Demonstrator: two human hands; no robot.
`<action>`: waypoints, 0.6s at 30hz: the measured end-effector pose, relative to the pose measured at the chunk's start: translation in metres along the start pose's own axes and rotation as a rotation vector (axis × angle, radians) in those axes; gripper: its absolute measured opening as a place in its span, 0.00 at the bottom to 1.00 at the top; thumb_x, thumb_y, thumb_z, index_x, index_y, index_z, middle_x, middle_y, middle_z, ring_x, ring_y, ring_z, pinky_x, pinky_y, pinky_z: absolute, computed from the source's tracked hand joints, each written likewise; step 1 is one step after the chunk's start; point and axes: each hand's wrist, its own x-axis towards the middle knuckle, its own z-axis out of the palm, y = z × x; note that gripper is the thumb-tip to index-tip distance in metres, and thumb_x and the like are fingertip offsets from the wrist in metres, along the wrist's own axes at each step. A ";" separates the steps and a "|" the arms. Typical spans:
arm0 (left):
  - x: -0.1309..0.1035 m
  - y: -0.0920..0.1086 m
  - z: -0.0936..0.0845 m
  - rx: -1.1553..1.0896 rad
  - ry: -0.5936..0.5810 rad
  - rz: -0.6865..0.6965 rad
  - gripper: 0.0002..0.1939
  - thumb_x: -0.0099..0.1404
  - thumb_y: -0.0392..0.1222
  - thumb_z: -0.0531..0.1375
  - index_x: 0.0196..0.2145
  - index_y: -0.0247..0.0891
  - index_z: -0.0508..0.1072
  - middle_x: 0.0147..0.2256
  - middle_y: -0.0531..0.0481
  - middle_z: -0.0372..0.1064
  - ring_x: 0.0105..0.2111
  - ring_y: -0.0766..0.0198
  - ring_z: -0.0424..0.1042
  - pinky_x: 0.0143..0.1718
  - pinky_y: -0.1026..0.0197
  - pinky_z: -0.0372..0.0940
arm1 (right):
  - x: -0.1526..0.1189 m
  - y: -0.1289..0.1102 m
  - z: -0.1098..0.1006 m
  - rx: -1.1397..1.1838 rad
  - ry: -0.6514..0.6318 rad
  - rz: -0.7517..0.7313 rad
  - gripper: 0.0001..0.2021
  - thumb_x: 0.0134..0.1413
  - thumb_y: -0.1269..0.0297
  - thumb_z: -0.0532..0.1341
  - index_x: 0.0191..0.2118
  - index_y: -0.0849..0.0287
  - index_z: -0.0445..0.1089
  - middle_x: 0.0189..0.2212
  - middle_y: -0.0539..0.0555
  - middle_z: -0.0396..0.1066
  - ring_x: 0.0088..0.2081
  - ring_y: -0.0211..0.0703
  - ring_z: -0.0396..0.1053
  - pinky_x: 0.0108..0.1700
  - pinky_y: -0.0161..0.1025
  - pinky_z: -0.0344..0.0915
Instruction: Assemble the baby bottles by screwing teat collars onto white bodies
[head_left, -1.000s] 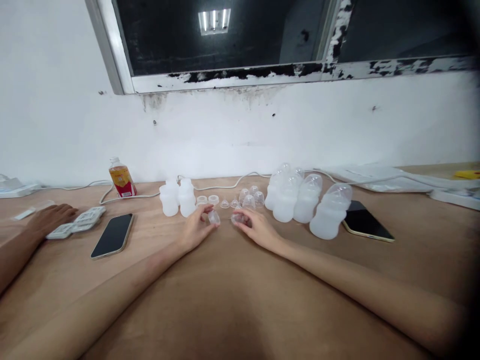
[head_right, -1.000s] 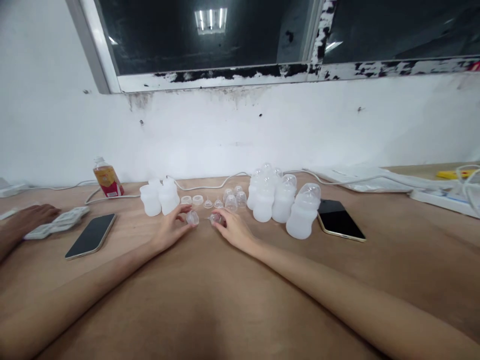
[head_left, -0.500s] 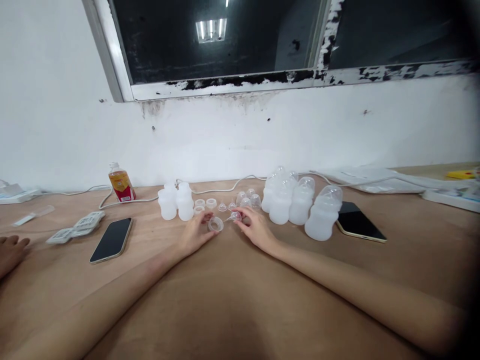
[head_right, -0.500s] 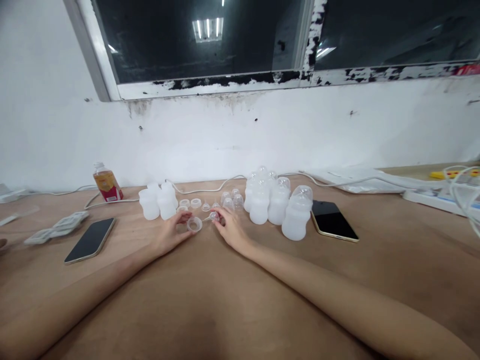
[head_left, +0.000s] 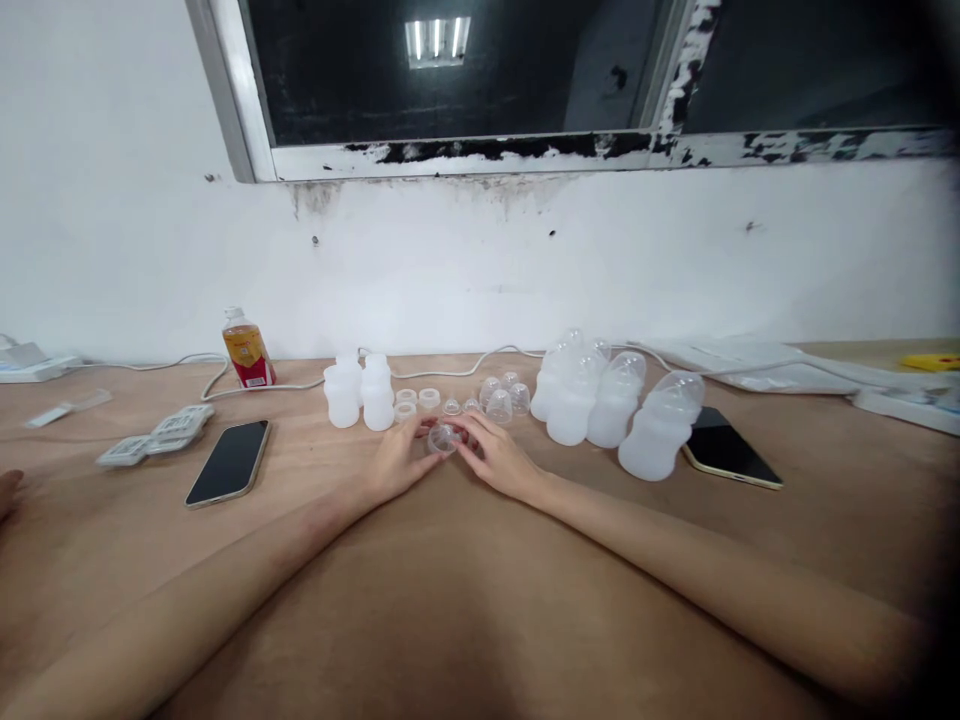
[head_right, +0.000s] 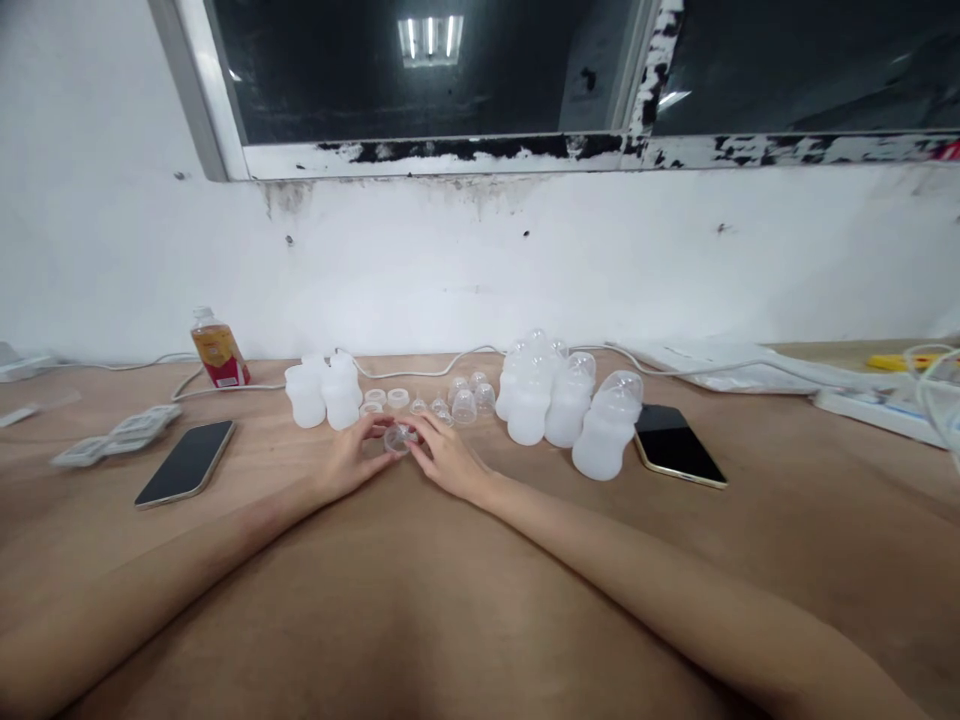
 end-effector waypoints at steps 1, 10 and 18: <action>0.000 0.000 0.000 0.000 0.000 0.003 0.20 0.51 0.43 0.59 0.42 0.38 0.60 0.41 0.47 0.65 0.39 0.61 0.68 0.40 0.58 0.64 | 0.000 0.000 0.000 0.002 0.005 0.001 0.15 0.53 0.70 0.49 0.48 0.57 0.57 0.37 0.55 0.62 0.34 0.37 0.63 0.39 0.38 0.63; -0.001 -0.002 0.001 0.031 -0.021 0.012 0.20 0.52 0.44 0.58 0.43 0.38 0.59 0.42 0.46 0.65 0.40 0.61 0.67 0.41 0.57 0.63 | -0.002 0.003 0.002 -0.082 0.004 -0.102 0.15 0.54 0.72 0.47 0.46 0.57 0.60 0.37 0.55 0.63 0.38 0.39 0.63 0.41 0.39 0.63; -0.002 0.001 0.000 0.087 -0.028 0.073 0.19 0.55 0.42 0.56 0.44 0.39 0.58 0.42 0.46 0.64 0.41 0.61 0.66 0.42 0.57 0.62 | 0.001 -0.001 0.000 0.007 -0.010 -0.051 0.12 0.52 0.69 0.50 0.43 0.59 0.63 0.40 0.57 0.58 0.37 0.38 0.61 0.41 0.40 0.62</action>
